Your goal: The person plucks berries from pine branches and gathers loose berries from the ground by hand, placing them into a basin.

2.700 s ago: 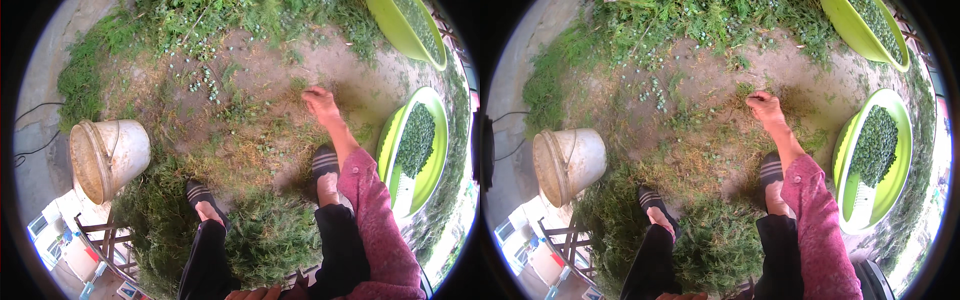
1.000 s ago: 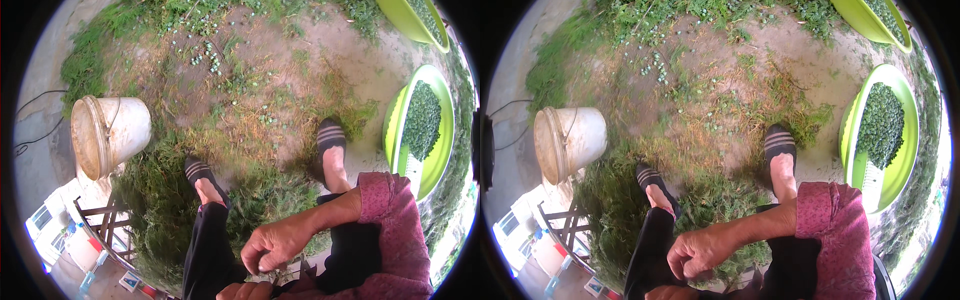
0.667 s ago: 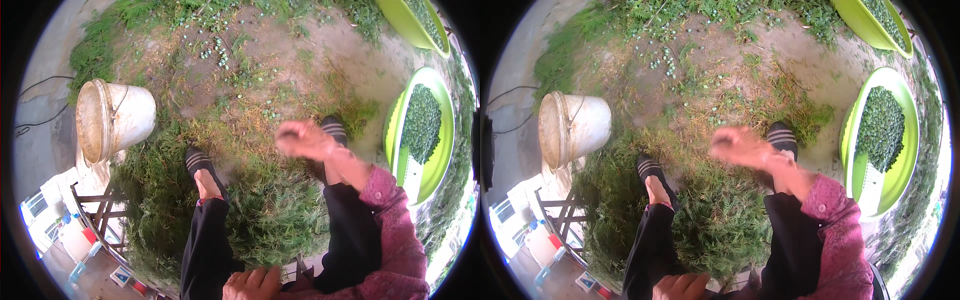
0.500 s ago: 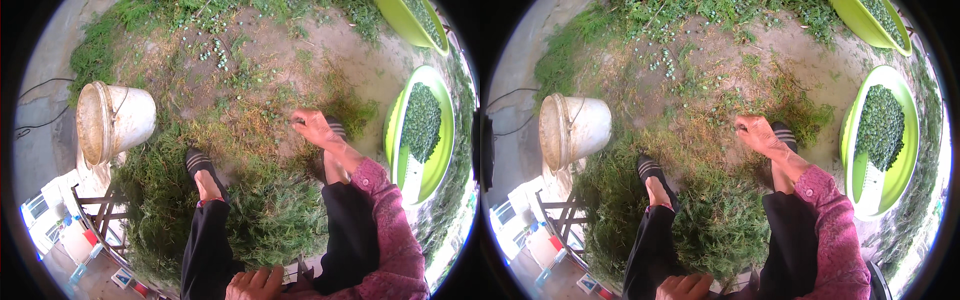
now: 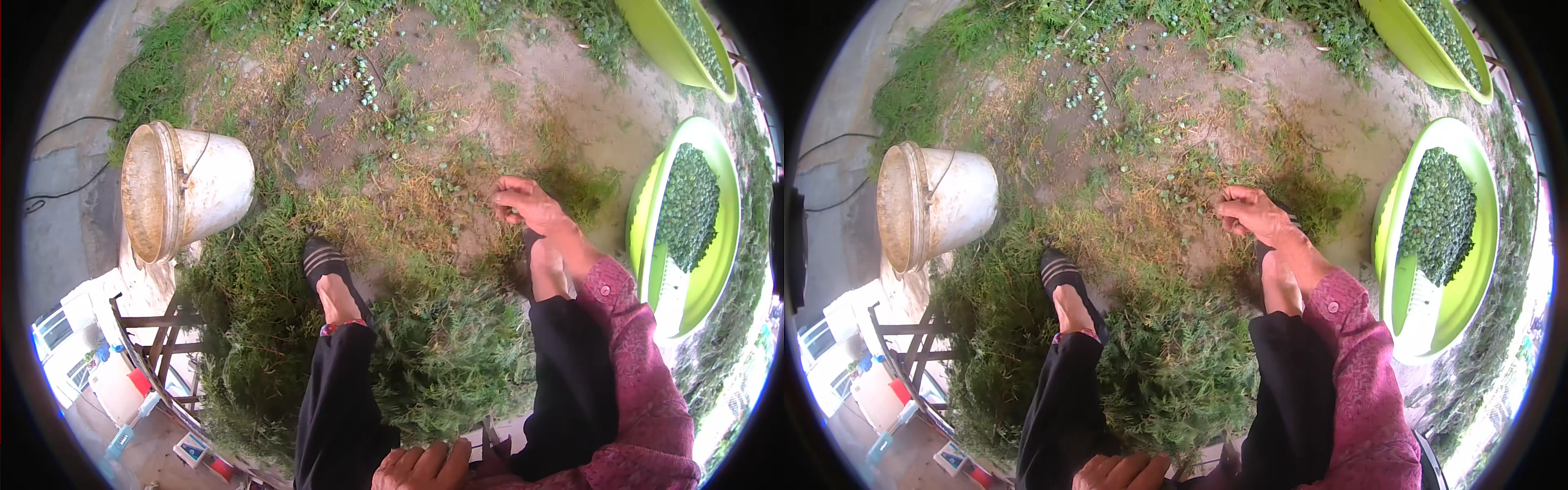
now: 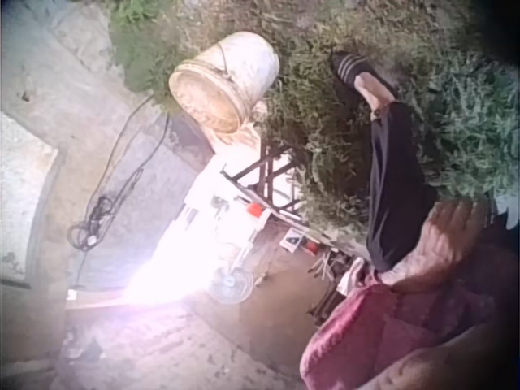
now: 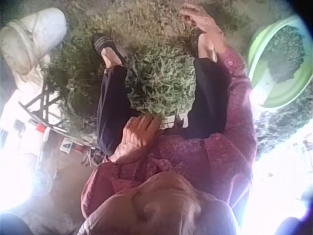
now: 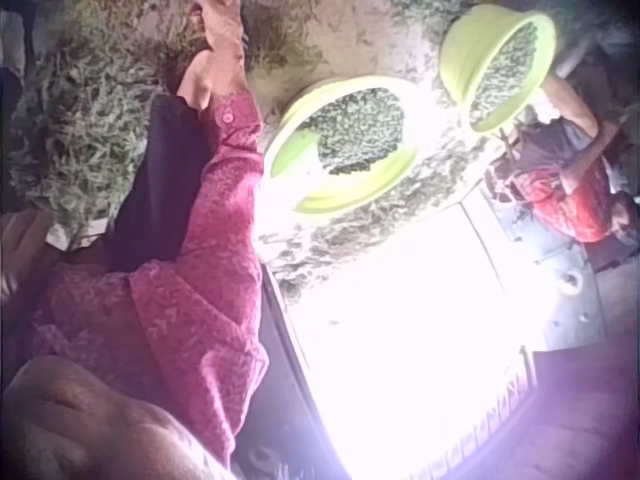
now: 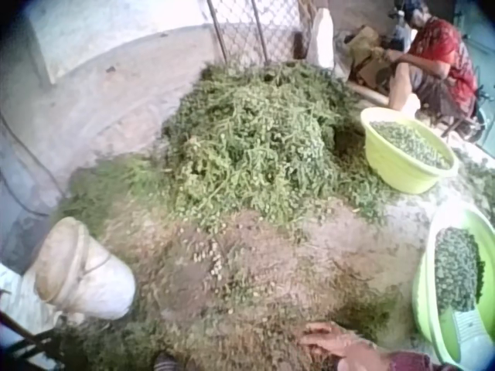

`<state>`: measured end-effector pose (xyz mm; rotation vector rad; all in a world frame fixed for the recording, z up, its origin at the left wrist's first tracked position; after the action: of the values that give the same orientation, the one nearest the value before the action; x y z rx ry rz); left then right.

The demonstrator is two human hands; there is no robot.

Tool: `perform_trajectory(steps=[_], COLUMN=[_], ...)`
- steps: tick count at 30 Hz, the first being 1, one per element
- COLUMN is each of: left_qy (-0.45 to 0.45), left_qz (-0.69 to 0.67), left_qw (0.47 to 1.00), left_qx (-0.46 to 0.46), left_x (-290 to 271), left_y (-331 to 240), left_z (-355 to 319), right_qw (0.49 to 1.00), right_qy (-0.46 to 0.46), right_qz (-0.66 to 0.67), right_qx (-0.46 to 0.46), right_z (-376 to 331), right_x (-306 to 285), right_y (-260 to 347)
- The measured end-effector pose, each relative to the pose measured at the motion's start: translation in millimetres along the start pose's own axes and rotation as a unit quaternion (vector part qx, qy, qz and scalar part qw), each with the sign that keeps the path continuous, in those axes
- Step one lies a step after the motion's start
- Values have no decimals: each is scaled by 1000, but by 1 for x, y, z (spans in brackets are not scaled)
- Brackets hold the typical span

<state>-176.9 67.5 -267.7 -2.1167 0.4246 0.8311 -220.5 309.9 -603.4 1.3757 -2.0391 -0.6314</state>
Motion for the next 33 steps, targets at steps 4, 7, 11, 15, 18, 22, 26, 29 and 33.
perform_trajectory(steps=[4, 7, 11, 15, 18, 22, 26, 29, 33], left_qy=[-8, -17, -2, -6, 3, 9, 17, 82, 36], left_qz=[1, 4, 10, 2, 20, 70, 95, 126, 128], left_qw=[1000, 1000, 1000, 1000, 1000, 997, 993, 985, 991], left_qx=[-2, 6, -1, 10, 13, -13, -64, -81, -31], left_x=[-1, -1, 4, 5, 4, 17, -2, 8, 22], left_y=[-6, -8, -14, -26, -34, -32, -33, -30, -39], left_z=[4, 8, 12, 15, 22, 26, 29, 29, 25], right_qw=[998, 928, 834, 839, 934, 984, 940, 986, 898], right_qy=[-4, -42, -79, -106, -13, 146, 228, 155, 70], right_qz=[-48, -301, -446, -424, -278, 104, 252, 52, -333], right_qx=[-32, -218, -317, -325, -221, 19, 1, 24, -280], right_z=[2, 14, 15, 21, 25, -6, -34, -10, 10], right_x=[10, 17, 28, 24, 10, 5, 19, 34, 53], right_y=[15, 15, 9, 7, -4, -15, 19, 8, -5])
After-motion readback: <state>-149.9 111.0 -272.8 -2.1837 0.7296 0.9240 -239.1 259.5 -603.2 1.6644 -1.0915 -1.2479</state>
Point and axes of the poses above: each hand's wrist, its own z-axis towards the middle knuckle, its own x-axis out of the palm, y = z × x, the point moved 6 cm from there along z, towards the middle knuckle, and after that the axes turned 4 degrees about z, right-handed, at the moved point
